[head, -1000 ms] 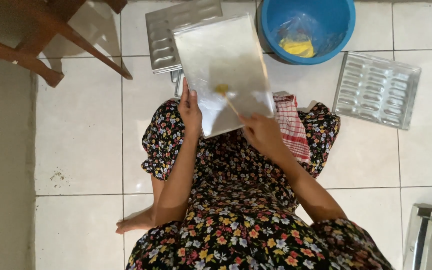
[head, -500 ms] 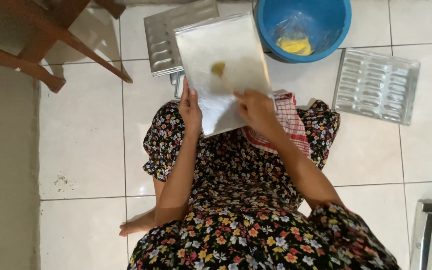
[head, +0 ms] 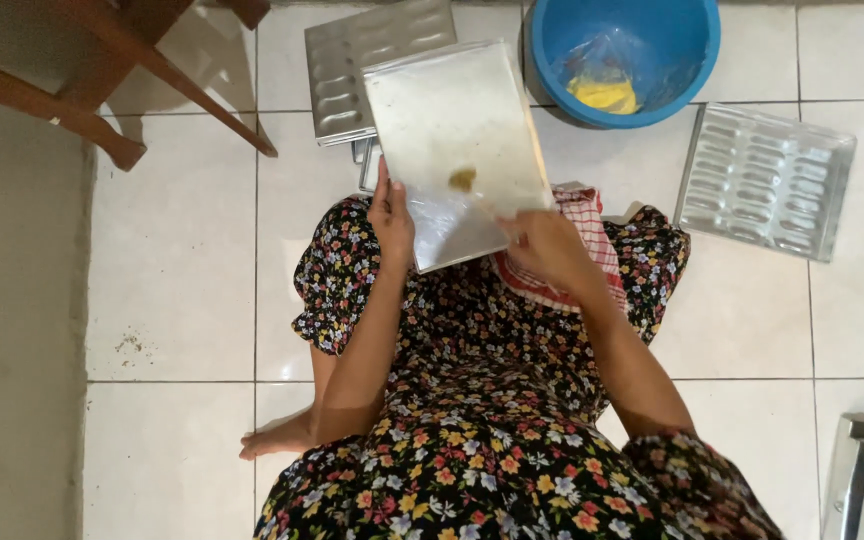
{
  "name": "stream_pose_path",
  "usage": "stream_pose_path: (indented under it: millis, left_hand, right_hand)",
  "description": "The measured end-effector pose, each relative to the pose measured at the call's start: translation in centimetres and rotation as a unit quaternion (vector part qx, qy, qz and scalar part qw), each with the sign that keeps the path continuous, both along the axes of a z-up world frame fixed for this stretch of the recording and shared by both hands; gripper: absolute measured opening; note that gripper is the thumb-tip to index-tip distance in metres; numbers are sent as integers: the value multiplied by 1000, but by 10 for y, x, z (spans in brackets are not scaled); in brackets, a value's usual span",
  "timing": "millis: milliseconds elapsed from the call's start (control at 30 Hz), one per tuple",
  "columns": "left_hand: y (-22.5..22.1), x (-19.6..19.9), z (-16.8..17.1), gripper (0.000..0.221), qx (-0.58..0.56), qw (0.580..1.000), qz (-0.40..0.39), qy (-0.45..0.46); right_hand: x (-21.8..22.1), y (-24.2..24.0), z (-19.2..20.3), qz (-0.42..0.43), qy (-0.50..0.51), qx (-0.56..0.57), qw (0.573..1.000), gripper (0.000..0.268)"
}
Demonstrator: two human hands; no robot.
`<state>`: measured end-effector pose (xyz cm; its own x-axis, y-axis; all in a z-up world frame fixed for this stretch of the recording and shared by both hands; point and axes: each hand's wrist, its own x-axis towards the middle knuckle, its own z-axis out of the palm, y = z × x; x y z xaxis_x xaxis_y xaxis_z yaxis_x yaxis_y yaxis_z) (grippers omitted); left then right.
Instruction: The person is preparing baking trays by applying grease with a brush and wiping them with a cloth.
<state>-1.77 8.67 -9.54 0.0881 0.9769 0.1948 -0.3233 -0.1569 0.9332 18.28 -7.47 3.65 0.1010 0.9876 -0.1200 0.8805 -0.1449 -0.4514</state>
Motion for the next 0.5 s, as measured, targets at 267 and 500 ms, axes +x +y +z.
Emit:
stream_pose_path:
  millis: [267, 500]
  left_hand:
    - [-12, 0, 41, 47, 5, 999, -38, 16]
    - [-7, -2, 60, 48, 7, 999, -28, 18]
  right_hand:
    - [-7, 71, -6, -4, 22, 102, 995, 37]
    - [-52, 38, 4, -16, 7, 207, 978, 34]
